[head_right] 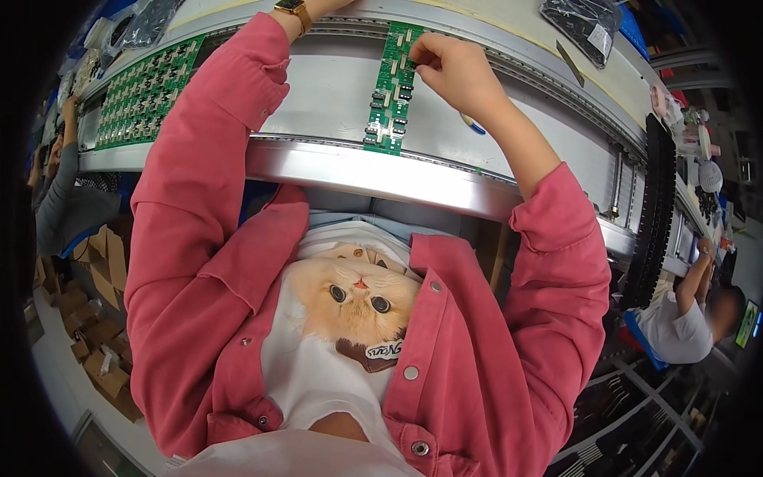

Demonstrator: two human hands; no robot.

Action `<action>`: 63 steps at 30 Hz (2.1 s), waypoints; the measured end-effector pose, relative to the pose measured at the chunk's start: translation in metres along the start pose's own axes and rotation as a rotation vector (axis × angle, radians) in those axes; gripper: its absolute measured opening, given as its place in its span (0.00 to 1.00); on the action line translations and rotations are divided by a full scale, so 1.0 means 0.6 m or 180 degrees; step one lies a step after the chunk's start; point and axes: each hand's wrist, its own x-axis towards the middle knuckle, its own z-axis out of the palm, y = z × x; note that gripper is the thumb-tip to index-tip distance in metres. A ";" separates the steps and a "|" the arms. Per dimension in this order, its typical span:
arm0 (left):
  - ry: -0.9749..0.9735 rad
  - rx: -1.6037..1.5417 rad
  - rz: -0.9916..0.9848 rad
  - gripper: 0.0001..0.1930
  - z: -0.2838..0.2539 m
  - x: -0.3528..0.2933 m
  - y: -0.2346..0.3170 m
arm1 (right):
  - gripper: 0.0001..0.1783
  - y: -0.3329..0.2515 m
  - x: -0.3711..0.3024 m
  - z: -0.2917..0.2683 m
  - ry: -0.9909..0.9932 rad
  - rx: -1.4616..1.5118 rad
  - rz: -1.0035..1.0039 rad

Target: Assemble electronic components onto printed circuit board strips on an assembly line.

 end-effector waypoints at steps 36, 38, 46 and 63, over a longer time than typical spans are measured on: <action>-0.0638 -0.4759 -0.1589 0.08 -0.089 -0.047 0.070 | 0.11 0.100 0.123 -0.007 0.1197 -0.1523 -0.0328; -0.0851 -0.4045 -0.1197 0.07 -0.099 -0.052 0.079 | 0.12 0.122 0.157 -0.001 0.1097 -0.2142 0.0090; -0.1378 -0.1776 0.0028 0.05 -0.116 -0.097 0.128 | 0.08 0.126 0.181 -0.014 0.0617 -0.1590 0.0732; -0.0685 -0.0579 0.0763 0.03 -0.092 -0.152 0.154 | 0.08 0.119 0.159 -0.030 0.0866 -0.1189 0.0964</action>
